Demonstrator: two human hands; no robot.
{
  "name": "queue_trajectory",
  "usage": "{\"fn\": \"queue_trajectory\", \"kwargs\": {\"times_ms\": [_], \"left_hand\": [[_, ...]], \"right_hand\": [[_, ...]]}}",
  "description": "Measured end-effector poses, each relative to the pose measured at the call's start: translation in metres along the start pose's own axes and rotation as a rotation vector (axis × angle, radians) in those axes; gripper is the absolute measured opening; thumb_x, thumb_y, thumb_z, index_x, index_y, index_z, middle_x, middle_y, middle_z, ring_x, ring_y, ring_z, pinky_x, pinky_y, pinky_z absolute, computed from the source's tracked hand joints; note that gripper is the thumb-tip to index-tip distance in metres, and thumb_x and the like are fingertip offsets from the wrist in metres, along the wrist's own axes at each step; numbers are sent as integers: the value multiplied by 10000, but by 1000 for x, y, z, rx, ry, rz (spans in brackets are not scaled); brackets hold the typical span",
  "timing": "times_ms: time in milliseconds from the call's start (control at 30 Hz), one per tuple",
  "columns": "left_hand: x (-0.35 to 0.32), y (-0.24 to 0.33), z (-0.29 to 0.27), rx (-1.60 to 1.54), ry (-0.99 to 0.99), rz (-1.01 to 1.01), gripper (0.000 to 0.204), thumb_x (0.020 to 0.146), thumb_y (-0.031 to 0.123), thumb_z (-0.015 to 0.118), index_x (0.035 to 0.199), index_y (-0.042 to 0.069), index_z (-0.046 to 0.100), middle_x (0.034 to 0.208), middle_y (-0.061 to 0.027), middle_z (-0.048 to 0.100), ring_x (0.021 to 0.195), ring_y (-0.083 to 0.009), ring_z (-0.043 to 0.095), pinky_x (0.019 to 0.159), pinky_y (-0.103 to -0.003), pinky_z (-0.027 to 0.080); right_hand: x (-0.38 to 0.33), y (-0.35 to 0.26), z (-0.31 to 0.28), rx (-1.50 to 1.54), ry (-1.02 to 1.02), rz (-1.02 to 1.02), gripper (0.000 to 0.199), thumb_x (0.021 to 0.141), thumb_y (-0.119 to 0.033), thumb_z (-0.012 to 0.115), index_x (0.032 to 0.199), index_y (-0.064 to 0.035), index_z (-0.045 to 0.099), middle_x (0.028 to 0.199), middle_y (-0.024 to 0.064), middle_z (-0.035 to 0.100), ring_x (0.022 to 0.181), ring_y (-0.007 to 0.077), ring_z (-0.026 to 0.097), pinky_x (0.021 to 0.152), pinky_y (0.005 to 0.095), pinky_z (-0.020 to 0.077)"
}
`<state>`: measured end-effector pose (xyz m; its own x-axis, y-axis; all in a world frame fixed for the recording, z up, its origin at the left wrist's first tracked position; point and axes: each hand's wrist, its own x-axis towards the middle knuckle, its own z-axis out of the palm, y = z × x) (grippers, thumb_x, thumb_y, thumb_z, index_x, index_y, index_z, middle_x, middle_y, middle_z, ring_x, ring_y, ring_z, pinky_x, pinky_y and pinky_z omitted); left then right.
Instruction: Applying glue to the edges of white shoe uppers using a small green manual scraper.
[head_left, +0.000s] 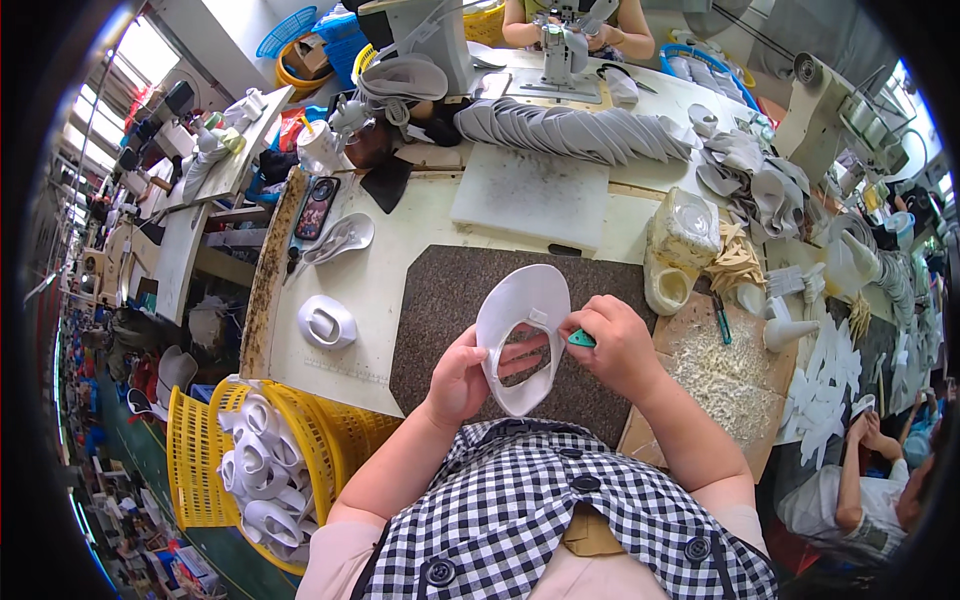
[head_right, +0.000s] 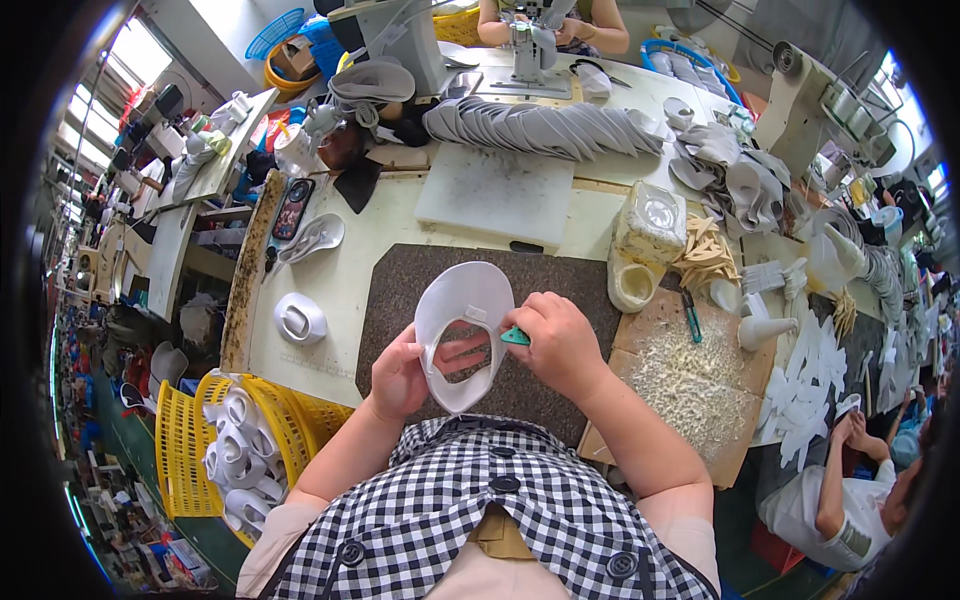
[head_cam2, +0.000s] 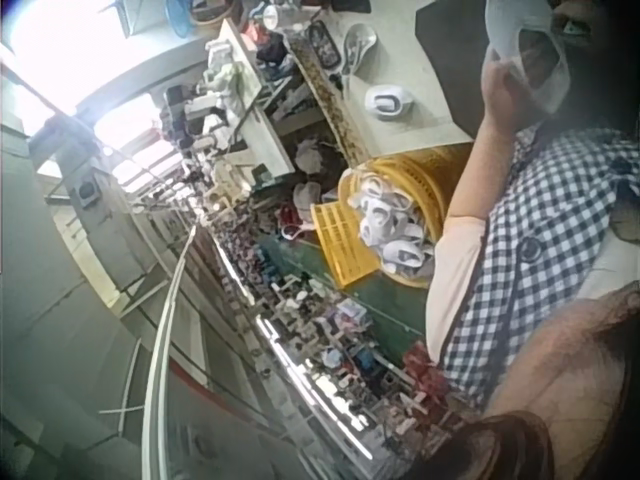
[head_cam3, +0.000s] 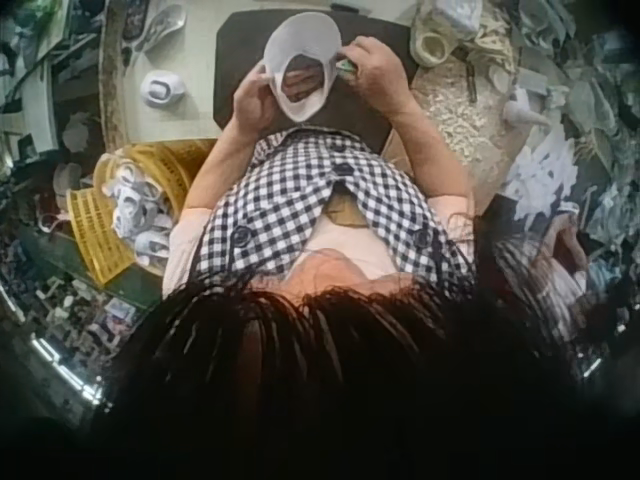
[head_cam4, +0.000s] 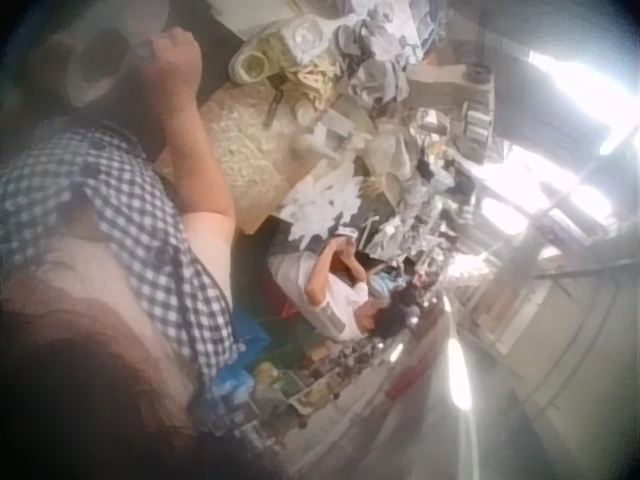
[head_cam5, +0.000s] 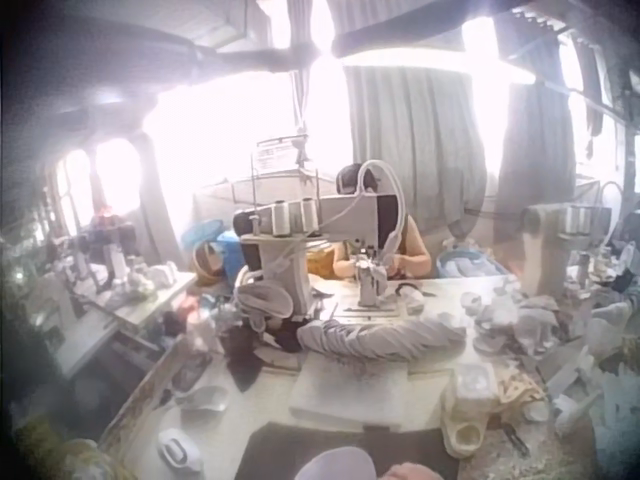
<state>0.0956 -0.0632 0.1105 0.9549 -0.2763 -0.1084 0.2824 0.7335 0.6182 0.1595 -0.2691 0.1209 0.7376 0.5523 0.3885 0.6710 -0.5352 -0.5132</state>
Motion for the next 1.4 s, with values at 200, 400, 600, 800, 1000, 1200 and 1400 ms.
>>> {"fn": "queue_trajectory", "kwargs": {"times_ms": [200, 400, 600, 800, 1000, 1200, 1400], "left_hand": [[3, -2, -8, -52, -29, -6, 582, 771, 175, 453, 1267, -78, 286, 1235, -218, 412, 1189, -419, 385, 986, -523, 320], [1, -6, -19, -4, 45, 27, 554, 776, 218, 466, 1246, -52, 355, 1233, -196, 437, 1183, -445, 374, 959, -584, 304], [7, -16, -20, 9, 64, -45, 574, 768, 231, 460, 1263, -34, 339, 1210, -174, 454, 1185, -443, 369, 965, -592, 293], [12, -17, -17, 23, 64, -84, 566, 762, 234, 479, 1250, -22, 351, 1216, -171, 448, 1182, -424, 373, 963, -590, 298], [14, -16, -20, 55, 100, -96, 584, 755, 233, 489, 1259, -24, 344, 1221, -180, 438, 1191, -411, 364, 952, -584, 315], [19, -22, -22, 40, 118, -89, 584, 758, 229, 484, 1263, -27, 342, 1222, -184, 443, 1202, -401, 356, 961, -572, 309], [25, -28, -25, 65, 143, -36, 580, 768, 232, 475, 1273, -18, 338, 1261, -196, 421, 1232, -362, 341, 988, -528, 301]], "right_hand": [[-22, 13, -15, 324, 116, 467, 71, 716, -89, 665, 758, -51, 621, 696, 61, 522, 680, 186, 536, 600, 297, 441], [-92, 66, -53, 329, 197, 803, 135, 784, -148, 639, 816, -17, 636, 710, 14, 556, 611, 91, 482, 605, 239, 403], [-180, 129, -86, 151, 284, 1150, 176, 781, -190, 629, 809, -17, 628, 702, 56, 616, 633, 121, 543, 606, 283, 434], [-203, 168, -91, -146, 204, 1279, 241, 790, -253, 597, 809, -13, 619, 773, 187, 612, 729, 353, 579, 643, 406, 445], [-201, 178, -80, -493, 110, 1197, 189, 758, -230, 600, 780, -46, 633, 833, 149, 603, 785, 336, 577, 683, 407, 461], [-206, 167, -55, -957, -267, 788, 143, 744, -133, 535, 811, -40, 619, 805, 91, 564, 789, 249, 551, 671, 369, 439], [-222, 143, -54, -1033, -279, 595, 232, 728, -104, 524, 940, -37, 590, 798, 72, 544, 768, 223, 535, 676, 343, 416]]}}
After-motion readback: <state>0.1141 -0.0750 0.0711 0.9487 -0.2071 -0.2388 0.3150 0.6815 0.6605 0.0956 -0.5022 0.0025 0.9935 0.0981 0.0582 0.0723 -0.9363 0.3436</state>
